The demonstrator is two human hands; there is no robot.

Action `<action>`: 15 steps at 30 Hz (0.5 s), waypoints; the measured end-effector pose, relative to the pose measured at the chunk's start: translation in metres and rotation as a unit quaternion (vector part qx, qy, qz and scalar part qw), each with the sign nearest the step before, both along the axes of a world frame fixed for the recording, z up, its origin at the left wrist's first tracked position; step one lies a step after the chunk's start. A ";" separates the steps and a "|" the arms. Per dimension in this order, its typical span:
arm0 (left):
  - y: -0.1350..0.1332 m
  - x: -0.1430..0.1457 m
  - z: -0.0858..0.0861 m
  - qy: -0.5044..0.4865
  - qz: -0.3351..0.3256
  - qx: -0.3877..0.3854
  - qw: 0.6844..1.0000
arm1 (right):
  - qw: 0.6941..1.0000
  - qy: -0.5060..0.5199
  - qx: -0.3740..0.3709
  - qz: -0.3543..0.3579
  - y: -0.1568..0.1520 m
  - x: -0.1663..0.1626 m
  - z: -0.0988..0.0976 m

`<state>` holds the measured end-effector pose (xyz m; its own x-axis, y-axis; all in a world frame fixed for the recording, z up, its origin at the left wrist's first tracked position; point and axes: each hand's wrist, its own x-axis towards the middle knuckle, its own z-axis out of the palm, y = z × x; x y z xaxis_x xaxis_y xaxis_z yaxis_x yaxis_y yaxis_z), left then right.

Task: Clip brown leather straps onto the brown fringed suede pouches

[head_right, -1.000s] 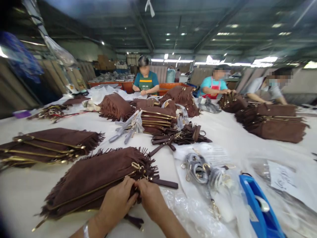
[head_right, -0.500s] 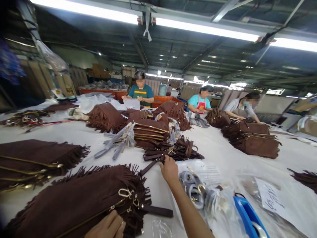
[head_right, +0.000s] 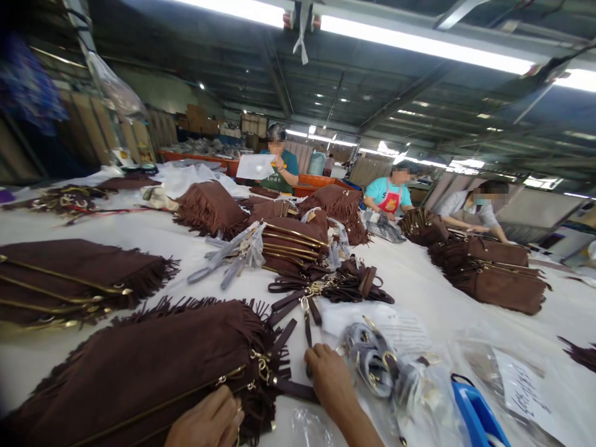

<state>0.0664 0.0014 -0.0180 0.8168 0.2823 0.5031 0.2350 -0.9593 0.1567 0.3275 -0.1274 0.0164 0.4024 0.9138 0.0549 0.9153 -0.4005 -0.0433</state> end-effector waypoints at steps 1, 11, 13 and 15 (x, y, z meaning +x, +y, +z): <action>-0.001 -0.001 0.004 0.005 -0.001 -0.015 1.000 | 0.999 0.023 -0.024 -0.013 -0.007 0.000 0.001; -0.007 -0.005 0.030 0.037 -0.009 -0.106 0.994 | 0.986 0.022 0.009 -0.165 0.084 0.029 0.011; -0.007 -0.005 0.033 0.037 -0.011 -0.120 0.992 | 0.985 0.026 0.008 -0.172 0.099 0.029 0.002; -0.009 -0.006 0.036 0.032 -0.013 -0.137 0.990 | 0.984 0.032 0.007 -0.174 0.104 0.028 -0.004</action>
